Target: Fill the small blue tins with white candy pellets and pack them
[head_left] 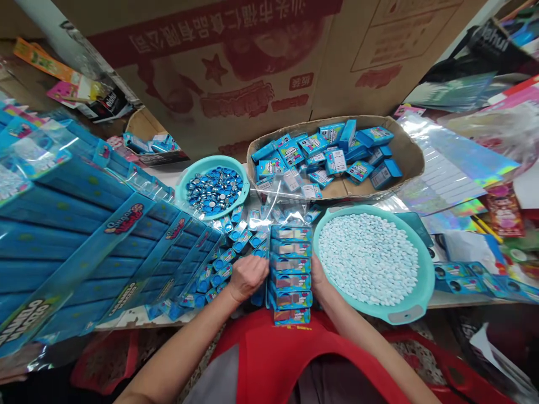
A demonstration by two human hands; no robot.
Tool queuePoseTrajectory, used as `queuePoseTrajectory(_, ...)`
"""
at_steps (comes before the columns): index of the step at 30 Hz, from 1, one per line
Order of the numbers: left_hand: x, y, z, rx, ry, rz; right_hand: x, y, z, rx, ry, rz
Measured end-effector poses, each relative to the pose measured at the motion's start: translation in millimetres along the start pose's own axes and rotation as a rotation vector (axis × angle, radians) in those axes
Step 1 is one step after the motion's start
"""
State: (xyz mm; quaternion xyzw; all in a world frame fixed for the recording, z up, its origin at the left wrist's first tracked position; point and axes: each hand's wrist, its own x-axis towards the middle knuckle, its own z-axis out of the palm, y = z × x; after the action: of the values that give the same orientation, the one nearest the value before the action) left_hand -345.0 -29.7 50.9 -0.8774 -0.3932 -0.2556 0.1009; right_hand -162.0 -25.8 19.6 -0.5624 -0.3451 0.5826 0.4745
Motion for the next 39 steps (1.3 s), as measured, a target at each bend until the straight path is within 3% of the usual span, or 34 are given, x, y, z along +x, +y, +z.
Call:
queuePoseTrajectory(5,-30.1,-0.5,4.7,-0.014,-0.100,-0.189,-3.6,-4.4,0.5,-0.389,0.015,-0.136)
queuePoseTrajectory(9,-29.1,4.1,19.6,-0.061,-0.055,-0.542,-2.9,1.4,-3.9,-0.528,-0.018,-0.223)
queuePoseTrajectory(11,-24.6,6.0,24.7,-0.099,-0.020,-0.627,-2.1,4.2,-7.3,-0.540,-0.024,-0.208)
queuePoseTrajectory(14,-17.3,6.0,25.7,-0.125,0.019,-0.589,0.7,2.7,-13.2,-0.638,0.019,-0.285)
queuePoseTrajectory(18,-7.6,3.8,20.1,-0.067,0.066,-0.503,10.1,-5.8,-19.7,-0.933,0.025,-0.571)
queuePoseTrajectory(23,-5.0,4.2,9.2,0.152,-0.064,-0.346,14.3,-13.0,-19.5,-1.181,0.018,-0.808)
queuePoseTrajectory(28,-21.3,10.0,-11.8,0.105,-0.123,-0.135,-9.3,-14.5,-25.3,-1.183,-0.104,-0.920)
queuePoseTrajectory(35,-45.9,14.6,-37.5,-0.105,-0.145,0.062,-47.2,-9.5,-51.1,-1.085,-0.371,-0.978)
queuePoseTrajectory(37,-44.8,16.3,-34.2,-0.094,-0.135,0.027,-45.3,-9.8,-52.7,-1.100,-0.376,-0.974)
queuePoseTrajectory(39,-39.8,18.7,-26.1,-0.036,-0.096,-0.107,-39.9,-10.5,-49.3,-1.138,-0.325,-0.954)
